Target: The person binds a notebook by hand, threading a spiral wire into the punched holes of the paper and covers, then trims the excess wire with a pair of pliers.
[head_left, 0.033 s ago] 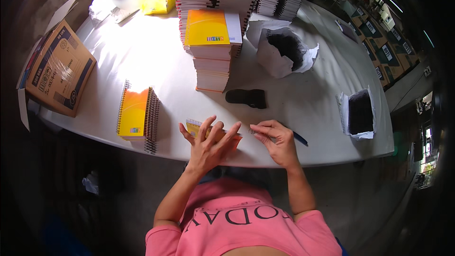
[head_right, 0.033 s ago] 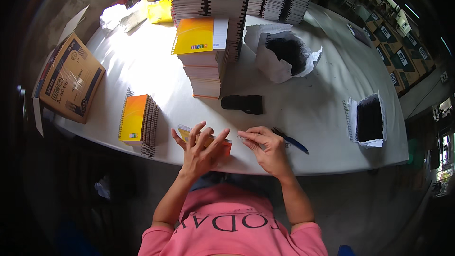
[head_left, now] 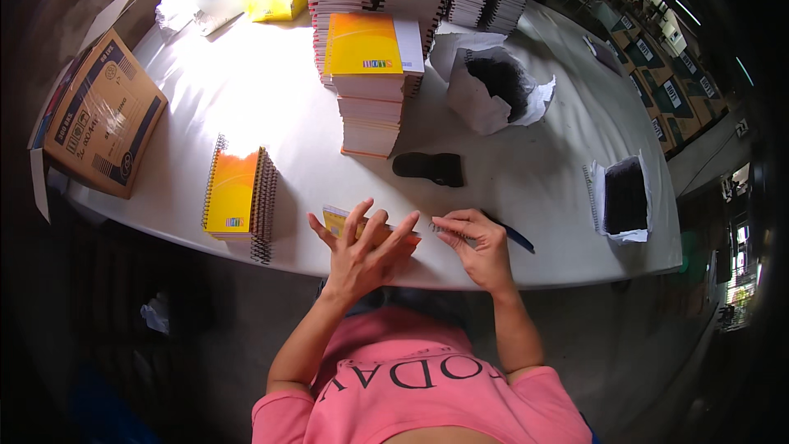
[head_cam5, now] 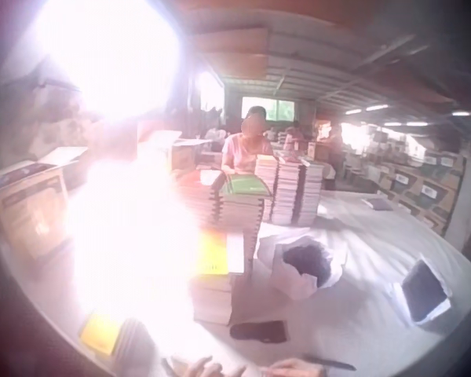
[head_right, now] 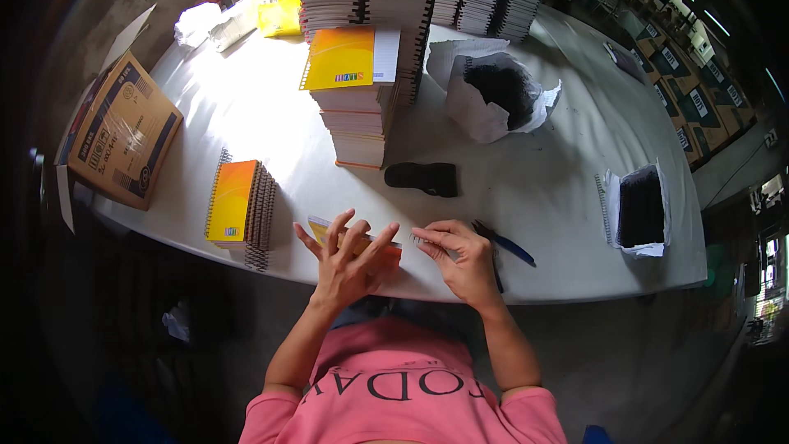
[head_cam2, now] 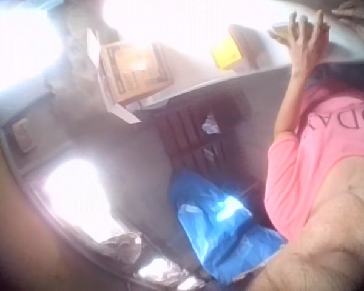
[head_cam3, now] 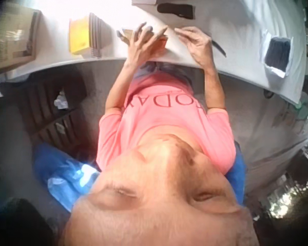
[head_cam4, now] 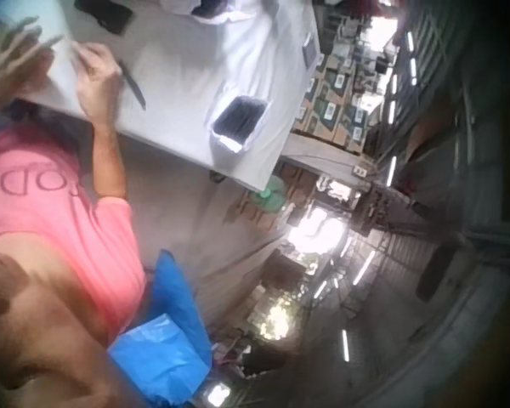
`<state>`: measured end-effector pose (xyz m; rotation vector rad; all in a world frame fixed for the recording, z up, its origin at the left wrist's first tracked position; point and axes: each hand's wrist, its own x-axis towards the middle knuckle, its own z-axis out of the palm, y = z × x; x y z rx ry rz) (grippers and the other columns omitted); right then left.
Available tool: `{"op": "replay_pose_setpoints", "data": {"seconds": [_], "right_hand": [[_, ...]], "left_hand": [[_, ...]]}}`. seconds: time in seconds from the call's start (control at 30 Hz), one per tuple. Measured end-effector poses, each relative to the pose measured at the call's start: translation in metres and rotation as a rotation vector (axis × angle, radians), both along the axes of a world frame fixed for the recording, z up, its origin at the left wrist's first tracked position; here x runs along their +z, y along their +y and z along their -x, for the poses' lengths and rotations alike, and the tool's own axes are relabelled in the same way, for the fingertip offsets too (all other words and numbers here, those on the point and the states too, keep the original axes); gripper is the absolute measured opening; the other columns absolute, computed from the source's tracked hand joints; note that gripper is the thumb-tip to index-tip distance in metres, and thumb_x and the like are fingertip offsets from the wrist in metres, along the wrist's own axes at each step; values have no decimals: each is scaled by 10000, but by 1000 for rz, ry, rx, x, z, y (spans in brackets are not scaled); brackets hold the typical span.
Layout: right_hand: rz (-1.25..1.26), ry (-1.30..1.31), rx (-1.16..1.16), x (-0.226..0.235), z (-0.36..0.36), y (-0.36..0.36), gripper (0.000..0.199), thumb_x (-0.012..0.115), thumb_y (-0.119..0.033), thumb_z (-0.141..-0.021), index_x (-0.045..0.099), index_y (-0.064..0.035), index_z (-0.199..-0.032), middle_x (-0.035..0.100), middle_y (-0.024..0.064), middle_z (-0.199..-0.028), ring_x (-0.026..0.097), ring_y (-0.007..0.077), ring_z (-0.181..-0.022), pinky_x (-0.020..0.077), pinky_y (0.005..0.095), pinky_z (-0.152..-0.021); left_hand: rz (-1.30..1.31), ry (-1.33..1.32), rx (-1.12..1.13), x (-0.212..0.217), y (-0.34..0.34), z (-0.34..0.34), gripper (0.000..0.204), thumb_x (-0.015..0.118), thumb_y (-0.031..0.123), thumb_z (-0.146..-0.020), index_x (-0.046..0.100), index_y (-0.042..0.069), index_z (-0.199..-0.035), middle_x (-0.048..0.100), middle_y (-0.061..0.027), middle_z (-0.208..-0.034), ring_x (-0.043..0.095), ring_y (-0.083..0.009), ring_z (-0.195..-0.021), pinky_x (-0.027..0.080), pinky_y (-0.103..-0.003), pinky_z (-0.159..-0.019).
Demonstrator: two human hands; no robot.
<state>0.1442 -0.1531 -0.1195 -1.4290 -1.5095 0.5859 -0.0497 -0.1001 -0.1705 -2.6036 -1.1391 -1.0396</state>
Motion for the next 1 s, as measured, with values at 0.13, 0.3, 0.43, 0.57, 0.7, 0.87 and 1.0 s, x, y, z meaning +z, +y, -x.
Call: {"op": "replay_pose_setpoints", "data": {"seconds": [0.13,0.3,0.43,0.57,0.7,0.87,1.0], "right_hand": [[-17,53,16,-11,13,-2,228,716,-2,-753,723,-70,-970,667,90,-918,640,185,-809,514,277,-717],[95,137,186,-6,11,3,243,692,66,-750,713,-31,-972,655,77,-914,616,148,-833,500,257,-748],[65,248,248,-14,6,9,206,677,34,-787,711,-36,-977,665,77,-867,624,140,-804,493,252,-718],[277,118,352,-1,1,12,240,648,34,-818,677,-26,-1049,646,76,-899,587,113,-799,481,235,-684],[397,-81,257,21,12,11,275,624,-46,-864,625,-51,-1138,637,73,-822,575,145,-700,473,274,-635],[60,-227,231,23,13,7,232,568,-113,-917,591,-66,-1144,583,62,-688,535,176,-578,467,307,-615],[431,-87,441,30,-3,16,223,549,-29,-900,589,-59,-1117,578,99,-706,560,166,-623,462,297,-618]], "left_hand": [[28,-121,24,-6,-4,2,591,733,503,-659,608,310,-1204,499,4,-971,481,-208,-1060,104,-717,-979],[4,-152,143,-9,1,-3,477,743,489,-611,633,225,-994,487,15,-902,487,-175,-944,208,-655,-913],[-2,-216,193,-1,2,-10,393,733,453,-592,598,194,-855,482,9,-864,493,-180,-914,235,-613,-888],[65,-191,206,0,-1,-8,386,727,446,-587,581,179,-824,481,0,-875,492,-195,-918,241,-606,-878],[34,-174,218,1,0,-12,404,727,471,-589,574,175,-819,478,-4,-891,476,-214,-937,262,-574,-849],[-34,-166,238,-5,0,-7,507,726,603,-604,596,184,-860,471,-3,-904,452,-212,-948,273,-533,-819],[-17,-140,199,-5,-1,0,563,692,669,-593,605,193,-880,467,2,-904,443,-200,-936,259,-494,-808]]}}
